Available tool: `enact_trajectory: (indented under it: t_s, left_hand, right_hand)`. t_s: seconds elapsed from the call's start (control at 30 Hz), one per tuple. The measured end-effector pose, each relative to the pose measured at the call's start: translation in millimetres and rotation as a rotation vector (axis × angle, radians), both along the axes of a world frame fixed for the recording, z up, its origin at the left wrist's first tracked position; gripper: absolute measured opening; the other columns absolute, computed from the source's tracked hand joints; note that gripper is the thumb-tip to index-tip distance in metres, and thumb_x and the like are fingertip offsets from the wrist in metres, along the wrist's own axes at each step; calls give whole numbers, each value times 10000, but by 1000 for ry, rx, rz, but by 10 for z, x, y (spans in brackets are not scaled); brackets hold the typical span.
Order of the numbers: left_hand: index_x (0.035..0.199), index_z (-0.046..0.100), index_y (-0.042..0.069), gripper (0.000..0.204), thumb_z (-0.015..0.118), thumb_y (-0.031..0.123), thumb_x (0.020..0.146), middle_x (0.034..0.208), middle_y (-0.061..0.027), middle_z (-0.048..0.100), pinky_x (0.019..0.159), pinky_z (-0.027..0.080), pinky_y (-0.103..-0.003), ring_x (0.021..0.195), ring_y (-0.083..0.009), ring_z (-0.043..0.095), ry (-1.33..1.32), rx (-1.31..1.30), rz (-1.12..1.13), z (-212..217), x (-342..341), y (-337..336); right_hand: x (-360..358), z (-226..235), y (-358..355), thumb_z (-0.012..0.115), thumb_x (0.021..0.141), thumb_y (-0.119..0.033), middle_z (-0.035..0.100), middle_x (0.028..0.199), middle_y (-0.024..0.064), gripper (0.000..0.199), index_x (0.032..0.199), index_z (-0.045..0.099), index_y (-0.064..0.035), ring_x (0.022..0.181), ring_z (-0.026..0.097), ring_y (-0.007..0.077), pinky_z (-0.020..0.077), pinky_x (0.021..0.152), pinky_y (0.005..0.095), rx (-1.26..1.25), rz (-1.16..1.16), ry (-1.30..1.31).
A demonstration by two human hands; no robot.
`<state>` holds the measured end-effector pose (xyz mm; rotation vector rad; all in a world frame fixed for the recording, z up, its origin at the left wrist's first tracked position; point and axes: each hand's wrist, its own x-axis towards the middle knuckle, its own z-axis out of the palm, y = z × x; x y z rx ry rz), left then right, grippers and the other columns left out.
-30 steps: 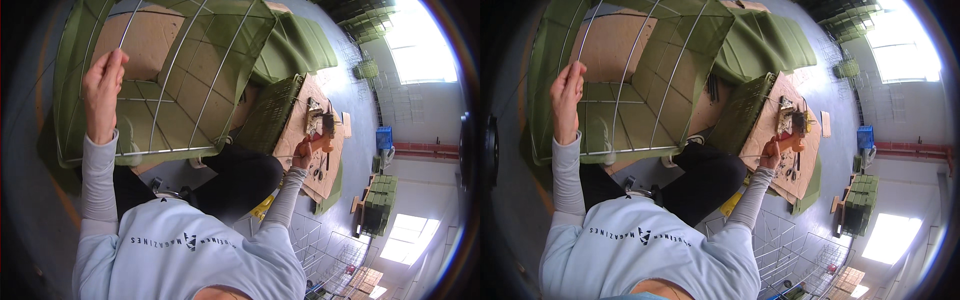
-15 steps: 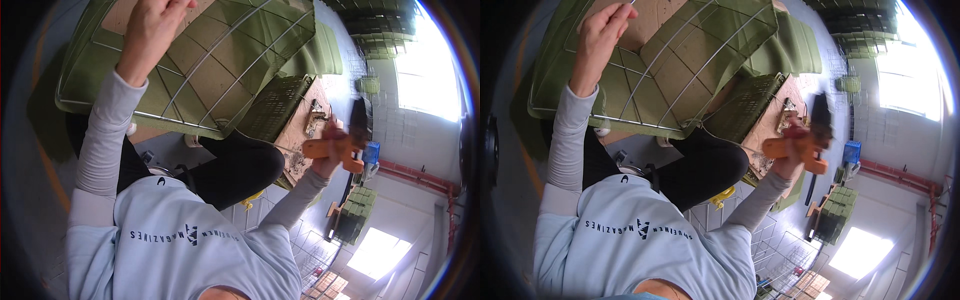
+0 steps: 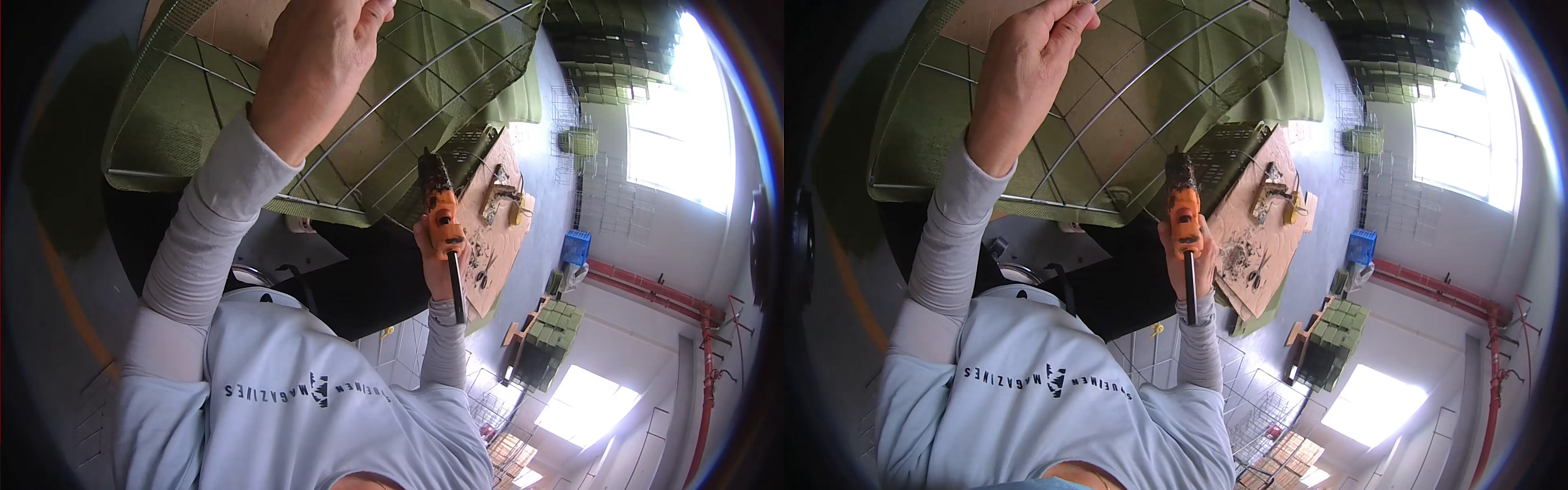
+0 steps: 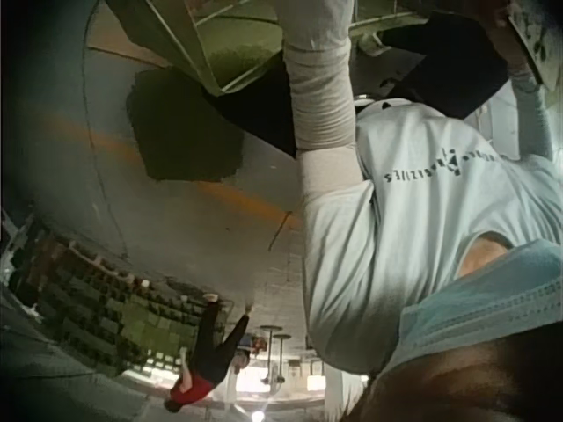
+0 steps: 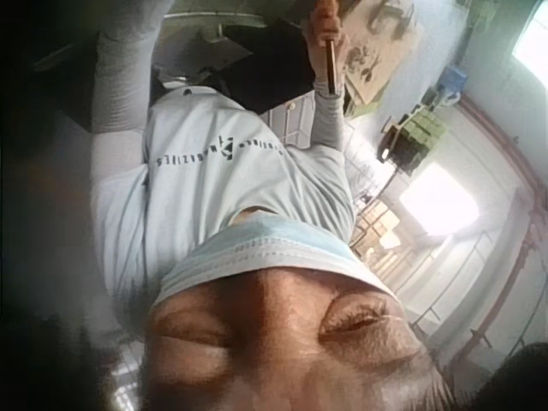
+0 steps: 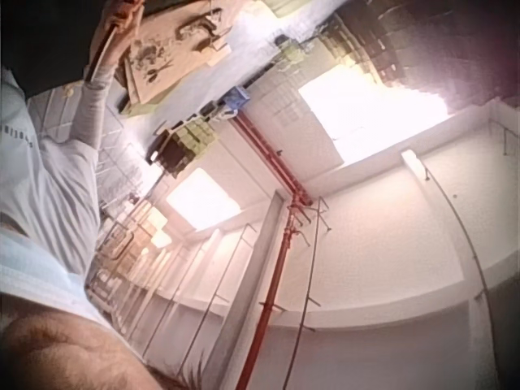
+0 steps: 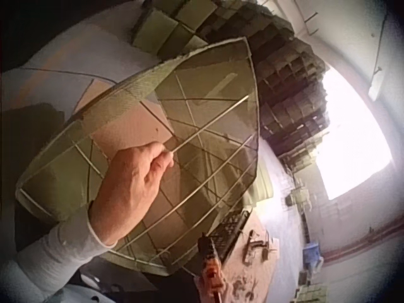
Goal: The recorder is assembling a wire basket by attaching fabric panels to a wire frame using a hot glue gun.
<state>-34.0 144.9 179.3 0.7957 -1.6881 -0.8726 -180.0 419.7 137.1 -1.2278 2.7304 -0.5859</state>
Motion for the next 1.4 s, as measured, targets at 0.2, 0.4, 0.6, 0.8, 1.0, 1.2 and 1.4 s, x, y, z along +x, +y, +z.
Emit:
enact_trajectory:
  t_s: [0.2,0.4,0.6,0.8,1.0,1.2,1.4]
  left_hand:
    - [783,539,-14,260,523,178,959,615,-193,547,524,424,-405,563,-345,570,-46,34,-4,-7,54,-30]
    - [768,530,-7,263,522,173,959,588,-191,525,516,418,-412,541,-343,554,0,56,-10,14,67,-44]
    - [767,527,-5,246,531,161,950,556,-194,517,499,423,-412,520,-352,556,15,89,-43,-21,78,-29]
    - [768,522,-2,247,529,164,952,558,-191,522,486,423,-412,524,-351,566,29,98,-43,-40,59,-42]
    - [764,523,-1,257,531,176,951,559,-191,522,490,428,-406,524,-353,564,-57,103,-34,-25,71,-24]
    - [756,524,1,261,532,175,951,541,-185,511,492,424,-412,517,-355,559,35,39,11,-52,70,-31]
    - [758,522,-3,256,536,167,948,540,-186,512,498,426,-414,524,-353,565,34,93,-36,-95,56,-61]
  right_hand:
    - [-48,6,-137,735,810,-231,626,747,170,299,971,586,-27,681,637,376,487,592,400,-9,-7,106]
    - [-187,-106,0,732,813,-194,654,784,147,283,998,601,-26,707,673,314,508,618,372,-114,5,46]
    - [-201,-158,-13,729,816,-191,665,795,139,285,1010,614,-17,707,678,295,515,627,365,-173,54,36]
    - [-91,14,-214,766,802,-232,680,749,85,256,896,669,-14,671,663,200,509,637,331,-36,-51,172]
    - [-126,2,-255,755,802,-217,658,738,108,263,930,638,-19,656,653,225,496,611,342,-50,-34,183]
    - [-133,4,-253,733,816,-199,632,743,110,278,981,600,-18,642,634,238,489,609,338,-18,4,211]
    - [-147,12,-299,729,821,-199,625,744,119,273,960,590,-9,635,621,251,482,607,341,-64,33,224]
